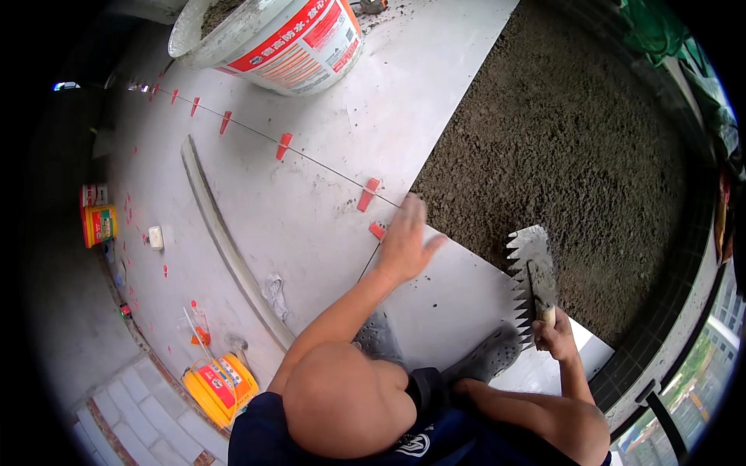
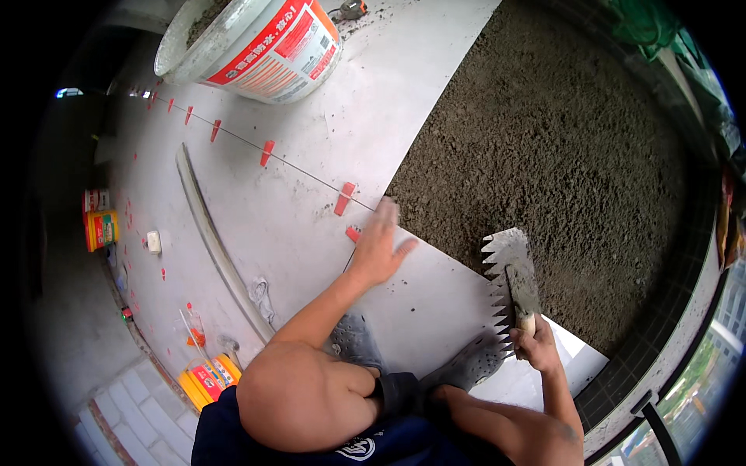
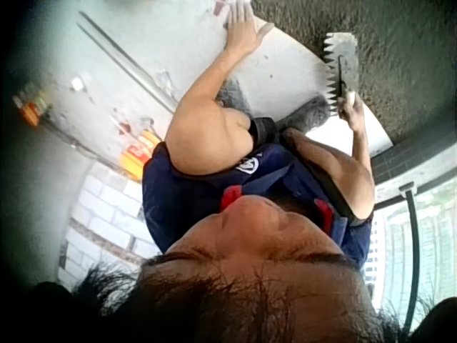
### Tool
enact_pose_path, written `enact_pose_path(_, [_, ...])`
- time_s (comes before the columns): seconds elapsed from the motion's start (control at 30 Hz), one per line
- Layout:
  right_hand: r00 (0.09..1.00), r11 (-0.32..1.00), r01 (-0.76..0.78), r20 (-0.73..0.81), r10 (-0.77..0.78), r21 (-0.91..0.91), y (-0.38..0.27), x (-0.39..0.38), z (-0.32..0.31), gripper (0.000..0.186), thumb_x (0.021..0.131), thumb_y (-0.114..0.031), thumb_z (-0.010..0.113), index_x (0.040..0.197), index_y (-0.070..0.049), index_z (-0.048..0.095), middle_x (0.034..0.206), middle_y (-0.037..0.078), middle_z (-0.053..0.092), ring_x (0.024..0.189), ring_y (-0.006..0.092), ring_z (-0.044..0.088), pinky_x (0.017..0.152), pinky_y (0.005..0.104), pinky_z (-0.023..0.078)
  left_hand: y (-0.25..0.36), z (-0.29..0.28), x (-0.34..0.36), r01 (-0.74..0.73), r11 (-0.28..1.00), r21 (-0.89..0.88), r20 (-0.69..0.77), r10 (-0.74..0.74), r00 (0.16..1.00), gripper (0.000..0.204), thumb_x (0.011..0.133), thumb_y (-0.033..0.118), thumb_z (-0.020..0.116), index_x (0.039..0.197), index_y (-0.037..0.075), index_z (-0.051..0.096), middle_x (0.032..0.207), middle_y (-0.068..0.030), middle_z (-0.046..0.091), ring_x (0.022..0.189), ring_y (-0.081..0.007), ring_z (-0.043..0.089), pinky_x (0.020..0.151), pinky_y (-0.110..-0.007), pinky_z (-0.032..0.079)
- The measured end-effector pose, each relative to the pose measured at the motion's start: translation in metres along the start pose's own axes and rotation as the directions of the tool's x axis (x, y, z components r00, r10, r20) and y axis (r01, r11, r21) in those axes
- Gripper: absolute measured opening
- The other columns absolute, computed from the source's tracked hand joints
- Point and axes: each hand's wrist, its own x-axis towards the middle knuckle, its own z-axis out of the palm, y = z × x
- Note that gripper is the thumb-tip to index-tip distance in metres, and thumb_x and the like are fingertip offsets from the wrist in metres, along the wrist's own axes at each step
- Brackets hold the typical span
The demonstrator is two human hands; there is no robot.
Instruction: The person uses a notched trowel to spread and level wet mortar onto a floor surface between laid tiles, occasionally scooping more mortar from a bucket.
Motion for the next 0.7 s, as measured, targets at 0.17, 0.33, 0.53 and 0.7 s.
enact_pose_path(0.17, [1.0,1.0,0.003,-0.006,-0.003,0.008,-0.004,-0.004,0.003,0.025,0.079,-0.016,0.068,0.092,-0.005,0.049,0.061,0.002,0.049,0.044,0.0111,0.046,0.04,0.0258,0.038,0.014,-0.011,-0.018,-0.125,0.987,-0.1,-0.035,0.122,0.992,0.065,0.092,0.044,0.057,0.14,0.003,0.042,0.141,-0.0218,0.044,0.12,-0.0427,0.049,0.105,-0.051,0.034])
enact_pose_path(0.33, [1.0,1.0,0.011,0.017,-0.011,0.001,0.006,-0.007,0.006,0.026,0.08,-0.018,0.068,0.093,-0.004,0.05,0.061,0.001,0.048,0.045,0.0105,0.045,0.04,0.0255,0.038,-0.021,-0.025,-0.04,0.249,0.874,0.418,-0.155,-0.201,0.967,0.054,0.084,0.04,0.064,0.119,-0.001,0.056,0.116,-0.0221,0.056,0.099,-0.0406,0.054,0.09,-0.053,0.04])
enact_pose_path(0.53, [0.999,1.0,0.014,0.045,-0.013,-0.027,0.006,-0.005,0.014,0.024,0.081,-0.02,0.068,0.09,-0.005,0.05,0.062,0.001,0.05,0.047,0.0101,0.048,0.041,0.026,0.038,-0.022,-0.06,-0.008,0.223,0.93,0.292,0.355,-0.321,0.878,0.065,0.085,0.043,0.062,0.124,-0.008,0.05,0.126,-0.0295,0.049,0.114,-0.0441,0.048,0.097,-0.053,0.037])
enact_pose_path(0.7, [0.995,0.996,0.058,0.088,-0.052,-0.072,0.001,-0.001,0.024,0.023,0.082,-0.02,0.067,0.09,-0.006,0.051,0.062,0.001,0.052,0.047,0.01,0.049,0.042,0.0252,0.039,-0.043,-0.06,0.003,-0.133,0.981,0.142,0.386,0.069,0.92,0.038,0.08,0.036,0.067,0.089,0.0,0.062,0.091,-0.02,0.06,0.083,-0.0395,0.058,0.077,-0.049,0.047])
